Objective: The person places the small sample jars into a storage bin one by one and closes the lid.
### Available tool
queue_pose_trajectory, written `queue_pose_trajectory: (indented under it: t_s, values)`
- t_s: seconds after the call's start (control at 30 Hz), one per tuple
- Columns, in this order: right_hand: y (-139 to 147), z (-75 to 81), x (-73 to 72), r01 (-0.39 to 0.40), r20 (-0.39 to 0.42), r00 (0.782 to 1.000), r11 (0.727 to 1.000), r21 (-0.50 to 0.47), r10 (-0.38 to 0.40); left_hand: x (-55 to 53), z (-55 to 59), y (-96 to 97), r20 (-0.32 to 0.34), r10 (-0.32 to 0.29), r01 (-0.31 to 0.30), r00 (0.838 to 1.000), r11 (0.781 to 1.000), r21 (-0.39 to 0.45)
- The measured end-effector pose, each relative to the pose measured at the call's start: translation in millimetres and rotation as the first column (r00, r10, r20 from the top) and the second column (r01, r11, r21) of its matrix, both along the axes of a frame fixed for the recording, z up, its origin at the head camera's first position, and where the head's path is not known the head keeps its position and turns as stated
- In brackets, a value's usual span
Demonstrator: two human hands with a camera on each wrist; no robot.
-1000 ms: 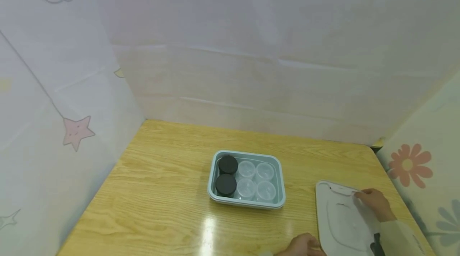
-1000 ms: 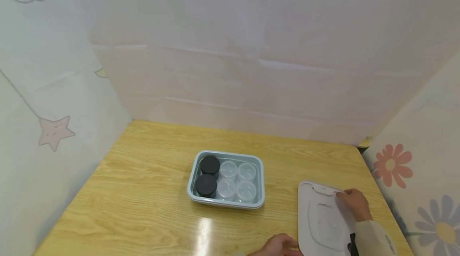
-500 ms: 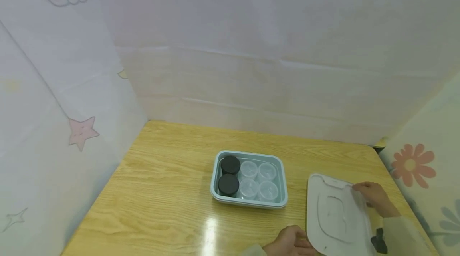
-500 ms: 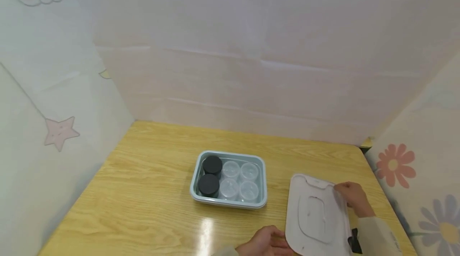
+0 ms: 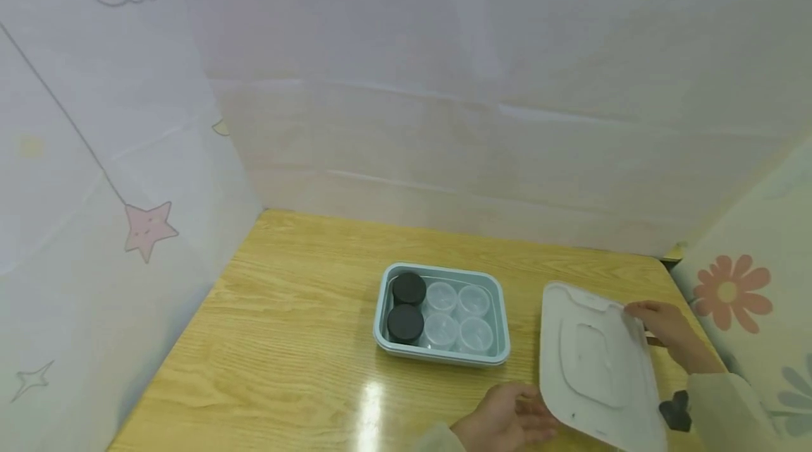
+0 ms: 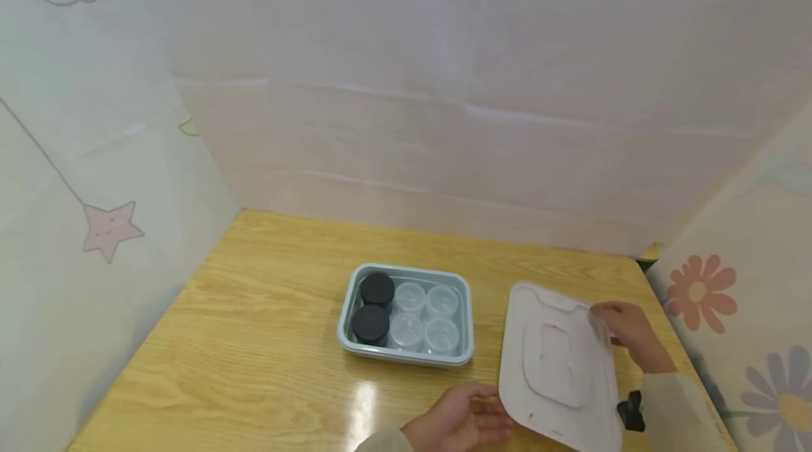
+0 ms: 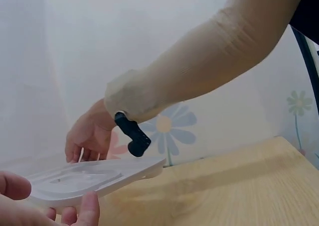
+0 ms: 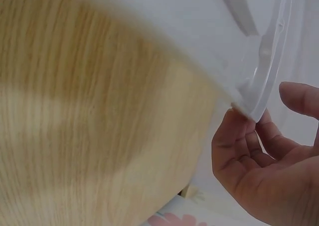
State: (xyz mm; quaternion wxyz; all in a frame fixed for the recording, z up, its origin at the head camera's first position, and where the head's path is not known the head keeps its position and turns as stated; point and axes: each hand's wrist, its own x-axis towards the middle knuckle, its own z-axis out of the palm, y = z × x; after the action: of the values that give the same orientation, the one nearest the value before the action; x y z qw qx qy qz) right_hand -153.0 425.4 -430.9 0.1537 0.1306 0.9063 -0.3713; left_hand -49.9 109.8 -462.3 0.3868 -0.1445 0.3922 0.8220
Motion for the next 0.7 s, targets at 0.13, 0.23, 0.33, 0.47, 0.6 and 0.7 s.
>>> queue_pose_trajectory:
  t_s: [0.13, 0.23, 0.33, 0.47, 0.6, 0.7]
  values:
    - [0, 5.4, 0.0, -0.024, -0.020, 1.000, 1.000, -0.019, 0.023, -4.9, 7.1, -10.1, -0.082, -0.027, 0.030, 0.996, 0.999, 0.044]
    - [-3, 8.5, -0.3, -0.030, -0.036, 0.999, 0.999, -0.042, 0.028, -8.8, 13.1, -18.7, -0.140, -0.039, 0.048, 0.989, 0.997, 0.062]
    - [-9, 10.8, -0.5, -0.031, -0.045, 0.999, 0.996, -0.082, 0.027, -13.3, 19.7, -26.5, -0.172, -0.021, 0.029, 0.985, 0.999, 0.045]
    - [-16, 12.6, 0.0, -0.022, -0.058, 0.998, 0.990, -0.140, 0.014, -20.4, 27.1, -34.0, -0.195, 0.013, -0.013, 0.981, 1.000, 0.001]
    - [-24, 13.7, 0.8, -0.026, -0.071, 0.997, 0.983, -0.183, 0.013, -27.6, 31.6, -42.7, -0.228, 0.047, -0.060, 0.973, 0.997, -0.047]
    - [-29, 14.9, 1.2, -0.031, -0.073, 0.997, 0.979, -0.200, 0.016, -32.5, 32.8, -50.7, -0.244, 0.062, -0.087, 0.968, 0.992, -0.093]
